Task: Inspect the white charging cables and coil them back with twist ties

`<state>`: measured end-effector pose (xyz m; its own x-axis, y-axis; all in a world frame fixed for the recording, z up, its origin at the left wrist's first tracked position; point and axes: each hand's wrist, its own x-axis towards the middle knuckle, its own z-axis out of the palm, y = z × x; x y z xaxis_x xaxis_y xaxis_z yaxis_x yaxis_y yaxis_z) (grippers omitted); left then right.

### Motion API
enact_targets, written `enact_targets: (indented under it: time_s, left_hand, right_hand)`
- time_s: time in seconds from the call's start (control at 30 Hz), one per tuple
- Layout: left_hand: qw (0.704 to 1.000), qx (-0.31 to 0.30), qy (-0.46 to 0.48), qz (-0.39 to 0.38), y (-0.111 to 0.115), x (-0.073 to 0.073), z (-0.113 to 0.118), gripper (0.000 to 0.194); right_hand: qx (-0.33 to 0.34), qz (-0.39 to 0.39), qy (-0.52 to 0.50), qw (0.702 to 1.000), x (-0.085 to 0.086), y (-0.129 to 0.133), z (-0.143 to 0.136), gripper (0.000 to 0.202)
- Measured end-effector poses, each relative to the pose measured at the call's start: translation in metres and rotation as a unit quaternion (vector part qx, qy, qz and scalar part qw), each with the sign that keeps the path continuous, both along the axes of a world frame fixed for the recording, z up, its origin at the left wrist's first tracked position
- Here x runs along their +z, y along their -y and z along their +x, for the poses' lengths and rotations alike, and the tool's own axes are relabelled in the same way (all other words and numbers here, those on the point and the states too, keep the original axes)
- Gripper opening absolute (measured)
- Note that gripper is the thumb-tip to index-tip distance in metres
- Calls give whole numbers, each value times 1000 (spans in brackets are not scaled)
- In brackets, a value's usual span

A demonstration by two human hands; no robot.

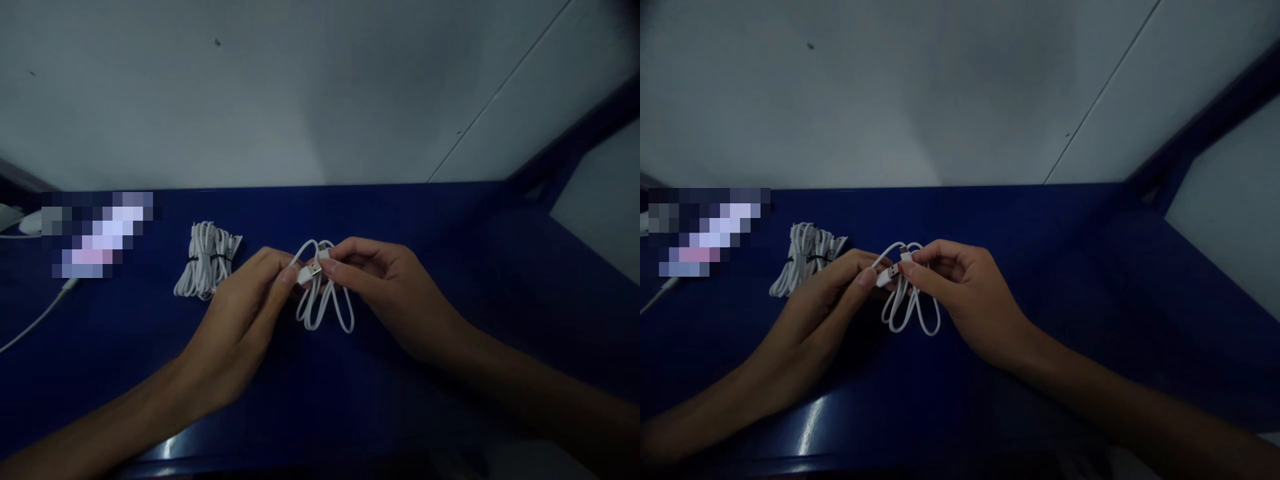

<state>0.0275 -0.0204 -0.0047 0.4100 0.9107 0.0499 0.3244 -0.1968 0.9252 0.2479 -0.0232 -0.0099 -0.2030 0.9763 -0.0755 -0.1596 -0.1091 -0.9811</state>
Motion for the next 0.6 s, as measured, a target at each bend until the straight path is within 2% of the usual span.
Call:
enact_targets:
  time_s: [0.07, 0.23, 0.37, 0.47, 0.53, 0.6]
  left_hand:
    - [999, 14, -13, 37, -2, -1, -1, 30]
    - [998, 40, 53, -15, -3, -4, -2, 16]
    - [997, 43, 68, -10, -1, -3, -1, 31]
    - [998, 24, 34, 51, -1, -1, -1, 35]
    - [991, 22, -16, 128, -3, 0, -1, 31]
    - [972, 23, -76, 219, -4, -1, -2, 23]
  right_hand:
    - [-5, 13, 6, 1000, 2, 0, 0, 13]
    - [-17, 26, 33, 999, 3, -1, 0, 19]
    - [-19, 21, 25, 999, 1, -1, 0, 19]
    - [-24, 23, 39, 999, 0, -1, 0, 20]
    - [-25, 24, 44, 998, 0, -1, 1, 20]
    - [-29, 26, 44, 998, 0, 0, 2, 20]
